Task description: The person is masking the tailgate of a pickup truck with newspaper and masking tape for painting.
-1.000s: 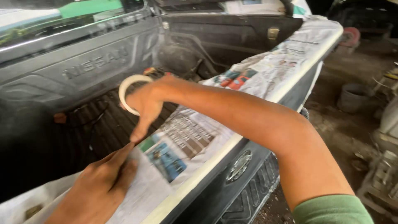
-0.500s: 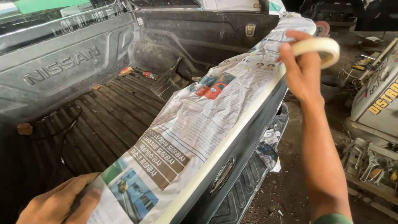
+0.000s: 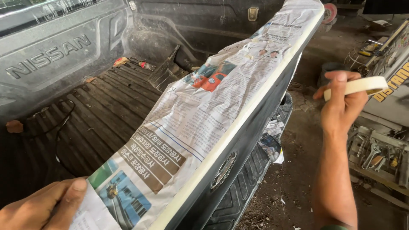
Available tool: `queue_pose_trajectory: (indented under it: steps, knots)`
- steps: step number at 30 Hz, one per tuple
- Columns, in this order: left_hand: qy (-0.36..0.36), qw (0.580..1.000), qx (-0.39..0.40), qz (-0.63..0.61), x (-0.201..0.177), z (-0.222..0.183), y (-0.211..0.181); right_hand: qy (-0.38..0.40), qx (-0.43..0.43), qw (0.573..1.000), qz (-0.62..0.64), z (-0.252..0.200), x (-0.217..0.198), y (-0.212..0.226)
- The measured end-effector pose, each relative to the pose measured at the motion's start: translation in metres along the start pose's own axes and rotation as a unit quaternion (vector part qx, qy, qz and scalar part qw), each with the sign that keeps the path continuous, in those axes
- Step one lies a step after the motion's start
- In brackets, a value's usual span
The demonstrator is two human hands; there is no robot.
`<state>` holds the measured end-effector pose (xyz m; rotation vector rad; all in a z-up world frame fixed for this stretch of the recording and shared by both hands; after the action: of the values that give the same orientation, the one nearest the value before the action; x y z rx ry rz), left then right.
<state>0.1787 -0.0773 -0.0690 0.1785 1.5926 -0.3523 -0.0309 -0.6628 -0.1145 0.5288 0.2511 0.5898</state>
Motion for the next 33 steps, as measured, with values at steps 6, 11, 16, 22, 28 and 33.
queue_pose_trajectory:
  steps: [6, 11, 16, 22, 28, 33]
  knots:
    - [-0.079, 0.992, 0.038, -0.091, -0.003, -0.007, 0.003, -0.027, 0.02, 0.999, 0.004, -0.037, -0.02, 0.024]
    - [-0.119, 0.983, 0.067, -0.119, -0.022, -0.02, -0.012, -0.038, 0.066, 0.997, -0.018, -0.072, -0.03, 0.037]
    - [-0.076, 0.997, 0.028, 0.02, -0.031, -0.032, -0.022, 0.037, 0.079, 0.987, -0.137, -0.116, -0.018, 0.03]
    - [-0.009, 0.993, 0.073, -0.092, -0.063, -0.045, -0.024, 0.108, 0.077, 0.983, -0.13, -0.143, -0.004, 0.029]
    - [-0.183, 0.972, 0.137, -0.043, -0.117, -0.129, -0.047, 0.15, 0.147, 0.975, -0.075, -0.16, 0.011, 0.04]
    - [-0.286, 0.895, 0.338, -0.051, 0.036, -0.208, -0.065, 0.356, 0.135, 0.922, 0.071, -0.195, 0.07, 0.081]
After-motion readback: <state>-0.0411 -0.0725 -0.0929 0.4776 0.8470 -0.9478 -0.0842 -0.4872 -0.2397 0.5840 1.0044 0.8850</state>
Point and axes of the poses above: each hand's wrist, its own z-axis towards the middle knuckle, its own x-axis out of the palm, y = z × x, the point moved 7 cm from there along z, towards the middle knuckle, and after that the axes turned 15 degrees about y, right-handed, at the moved point
